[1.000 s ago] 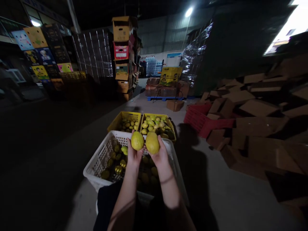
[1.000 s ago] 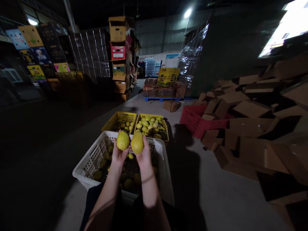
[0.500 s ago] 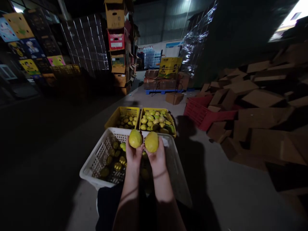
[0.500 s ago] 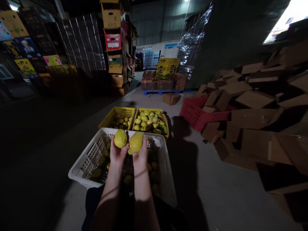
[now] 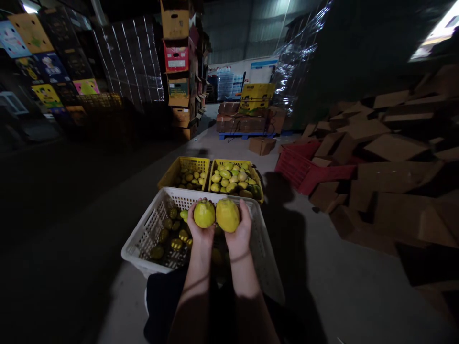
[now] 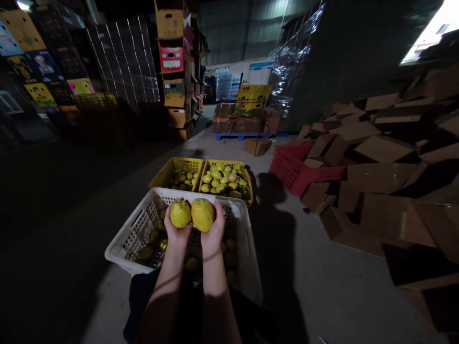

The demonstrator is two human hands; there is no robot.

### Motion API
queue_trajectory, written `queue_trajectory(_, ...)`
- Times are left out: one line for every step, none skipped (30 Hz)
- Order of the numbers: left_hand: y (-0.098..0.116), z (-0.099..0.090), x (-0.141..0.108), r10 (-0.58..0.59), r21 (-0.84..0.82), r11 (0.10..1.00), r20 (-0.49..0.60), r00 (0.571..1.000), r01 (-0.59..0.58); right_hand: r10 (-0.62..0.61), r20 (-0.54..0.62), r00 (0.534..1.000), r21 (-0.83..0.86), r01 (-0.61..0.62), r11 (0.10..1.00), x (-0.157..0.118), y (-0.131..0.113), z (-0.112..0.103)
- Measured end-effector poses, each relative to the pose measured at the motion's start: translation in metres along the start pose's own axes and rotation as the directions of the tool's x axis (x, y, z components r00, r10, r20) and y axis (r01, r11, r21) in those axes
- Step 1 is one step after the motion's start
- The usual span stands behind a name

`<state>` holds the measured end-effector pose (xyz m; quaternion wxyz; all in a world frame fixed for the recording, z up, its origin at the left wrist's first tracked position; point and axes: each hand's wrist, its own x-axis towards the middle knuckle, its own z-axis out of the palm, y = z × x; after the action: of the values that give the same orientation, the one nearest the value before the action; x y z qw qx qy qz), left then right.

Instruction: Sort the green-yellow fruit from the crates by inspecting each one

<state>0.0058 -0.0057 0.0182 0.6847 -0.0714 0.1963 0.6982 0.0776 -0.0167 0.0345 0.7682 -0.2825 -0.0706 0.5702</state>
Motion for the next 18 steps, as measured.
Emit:
queue_trajectory(0.0005,0.0005,-0.0006,-0.004,-0.005,1.0,-0.005,1.0,0.004,0.002,0.003,1.0,-0.007,-0.002,1.0,-0.0003,-0.0003,-0.0002)
queue_trajectory(0.0009,0.001,-0.0011,-0.01,-0.008,1.0,-0.007,1.0,0.01,0.003,0.003,1.0,-0.011,-0.003,1.0,-0.0003,-0.0005,-0.0006)
queue_trajectory(0.0014,0.0013,-0.0015,-0.016,-0.009,1.0,-0.008,1.0,0.016,0.001,0.004,1.0,-0.012,-0.001,1.0,-0.0001,-0.0007,-0.0012)
queue_trajectory(0.0016,0.0016,-0.0017,-0.019,-0.008,1.0,-0.006,1.0,0.019,-0.002,0.008,1.0,-0.013,0.002,1.0,0.0003,-0.0007,-0.0019)
queue_trajectory(0.0017,0.0017,-0.0019,-0.017,-0.005,1.0,-0.003,1.0,0.017,-0.008,0.01,1.0,-0.014,0.009,1.0,0.0008,-0.0007,-0.0027)
queue_trajectory(0.0017,0.0017,-0.0019,-0.013,-0.002,1.0,0.001,1.0,0.013,-0.012,0.011,1.0,-0.016,0.012,1.0,0.0014,-0.0006,-0.0035)
queue_trajectory(0.0015,0.0016,-0.0018,-0.008,0.001,1.0,0.007,1.0,0.008,-0.012,0.017,1.0,-0.017,0.013,1.0,0.0019,-0.0004,-0.0042)
queue_trajectory(0.0012,0.0014,-0.0017,-0.005,0.002,1.0,0.016,1.0,0.005,-0.012,0.021,1.0,-0.017,0.013,1.0,0.0023,-0.0002,-0.0048)
queue_trajectory(0.0009,0.0012,-0.0015,-0.006,0.005,1.0,0.025,1.0,0.006,-0.014,0.022,1.0,-0.014,0.014,1.0,0.0024,0.0,-0.0053)
queue_trajectory(0.0006,0.001,-0.0013,-0.009,0.007,1.0,0.032,0.999,0.009,-0.021,0.02,1.0,-0.009,0.021,1.0,0.0023,0.0001,-0.0056)
queue_trajectory(0.0004,0.0009,-0.0012,-0.013,0.011,1.0,0.035,0.999,0.013,-0.031,0.015,0.999,-0.003,0.031,1.0,0.0021,0.0001,-0.0058)
queue_trajectory(0.0002,0.0007,-0.001,-0.017,0.015,1.0,0.034,0.999,0.016,-0.041,0.013,0.999,0.001,0.041,0.999,0.0017,0.0002,-0.0058)
queue_trajectory(0.0,0.0006,-0.0009,-0.017,0.018,1.0,0.028,0.999,0.016,-0.043,0.011,0.999,0.003,0.043,0.999,0.0013,0.0002,-0.0056)
queue_trajectory(-0.0002,0.0006,-0.0008,-0.015,0.02,1.0,0.023,1.0,0.014,-0.032,0.009,0.999,0.005,0.032,0.999,0.0009,0.0003,-0.0052)
queue_trajectory(-0.0004,0.0007,-0.0009,-0.011,0.021,1.0,0.024,1.0,0.011,-0.015,0.009,1.0,0.007,0.015,1.0,0.0008,0.0004,-0.0046)
queue_trajectory(-0.0007,0.0008,-0.001,-0.007,0.024,1.0,0.035,0.999,0.007,0.006,0.009,1.0,0.008,-0.006,1.0,0.0008,0.0006,-0.0039)
queue_trajectory(-0.0011,0.0009,-0.0011,-0.006,0.026,1.0,0.057,0.998,0.005,0.027,0.01,1.0,0.013,-0.027,1.0,0.001,0.0008,-0.0031)
queue_trajectory(-0.0017,0.0011,-0.0013,-0.007,0.027,1.0,0.086,0.996,0.004,0.041,0.006,0.999,0.023,-0.041,0.999,0.0014,0.0009,-0.0023)
